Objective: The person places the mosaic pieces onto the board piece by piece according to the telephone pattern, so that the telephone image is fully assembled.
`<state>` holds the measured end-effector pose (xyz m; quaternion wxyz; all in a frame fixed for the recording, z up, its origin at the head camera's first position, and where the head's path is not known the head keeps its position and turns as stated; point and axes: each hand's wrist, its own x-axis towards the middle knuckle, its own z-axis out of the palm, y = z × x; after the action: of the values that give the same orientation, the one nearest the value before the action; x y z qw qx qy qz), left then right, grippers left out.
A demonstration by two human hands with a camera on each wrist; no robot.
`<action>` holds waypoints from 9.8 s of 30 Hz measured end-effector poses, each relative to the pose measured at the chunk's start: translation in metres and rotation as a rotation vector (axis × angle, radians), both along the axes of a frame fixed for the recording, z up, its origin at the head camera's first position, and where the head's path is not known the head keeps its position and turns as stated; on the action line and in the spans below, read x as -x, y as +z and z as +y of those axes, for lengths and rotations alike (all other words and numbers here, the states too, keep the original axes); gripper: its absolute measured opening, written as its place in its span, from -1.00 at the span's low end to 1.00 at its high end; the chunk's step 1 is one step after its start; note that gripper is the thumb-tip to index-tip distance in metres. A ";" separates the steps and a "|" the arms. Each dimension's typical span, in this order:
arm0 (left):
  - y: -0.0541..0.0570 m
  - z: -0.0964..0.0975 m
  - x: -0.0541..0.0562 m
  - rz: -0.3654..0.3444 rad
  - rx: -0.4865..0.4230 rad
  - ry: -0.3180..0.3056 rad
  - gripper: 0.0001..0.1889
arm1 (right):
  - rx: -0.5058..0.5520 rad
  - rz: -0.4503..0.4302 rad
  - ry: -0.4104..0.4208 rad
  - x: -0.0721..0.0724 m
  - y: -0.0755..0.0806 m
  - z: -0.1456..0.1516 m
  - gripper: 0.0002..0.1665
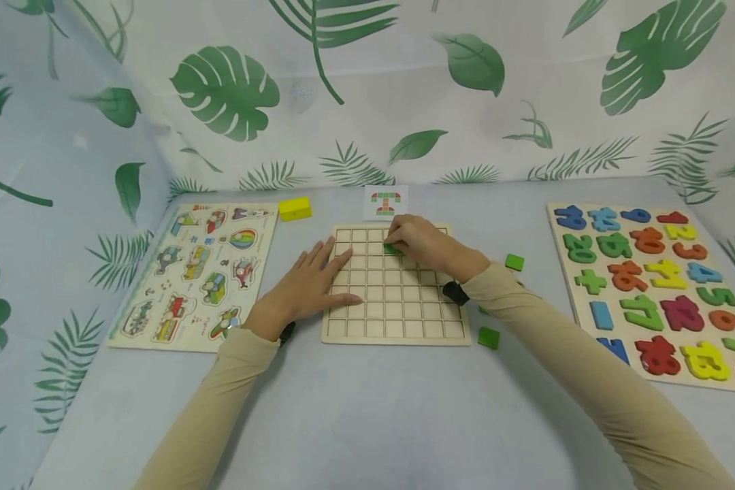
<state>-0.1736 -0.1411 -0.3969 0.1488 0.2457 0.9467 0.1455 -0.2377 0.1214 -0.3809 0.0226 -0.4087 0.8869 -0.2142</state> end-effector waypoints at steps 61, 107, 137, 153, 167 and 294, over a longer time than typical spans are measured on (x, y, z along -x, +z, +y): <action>0.000 0.003 -0.003 0.016 -0.031 0.000 -0.01 | -0.028 -0.286 -0.152 -0.021 0.014 0.129 -0.68; -0.003 0.000 -0.003 0.015 -0.039 0.003 -0.01 | 0.067 -0.277 -0.296 -0.027 0.011 0.128 -0.78; -0.002 0.001 -0.001 0.005 -0.017 0.009 0.00 | 0.320 -0.148 -0.084 -0.006 0.022 0.001 -0.82; -0.005 0.001 0.001 0.001 -0.011 0.009 0.01 | 0.259 -0.177 -0.119 0.003 0.004 -0.020 -0.84; -0.003 0.001 0.001 -0.001 -0.013 0.008 0.00 | 0.218 -0.191 -0.083 0.007 0.001 -0.023 -0.84; -0.005 0.000 -0.002 0.008 -0.025 -0.003 0.00 | -0.033 -0.378 -0.159 -0.031 0.015 0.112 -0.82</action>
<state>-0.1719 -0.1413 -0.4018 0.1422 0.2495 0.9451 0.1560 -0.2071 0.2336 -0.3658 0.1781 -0.2896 0.8997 -0.2737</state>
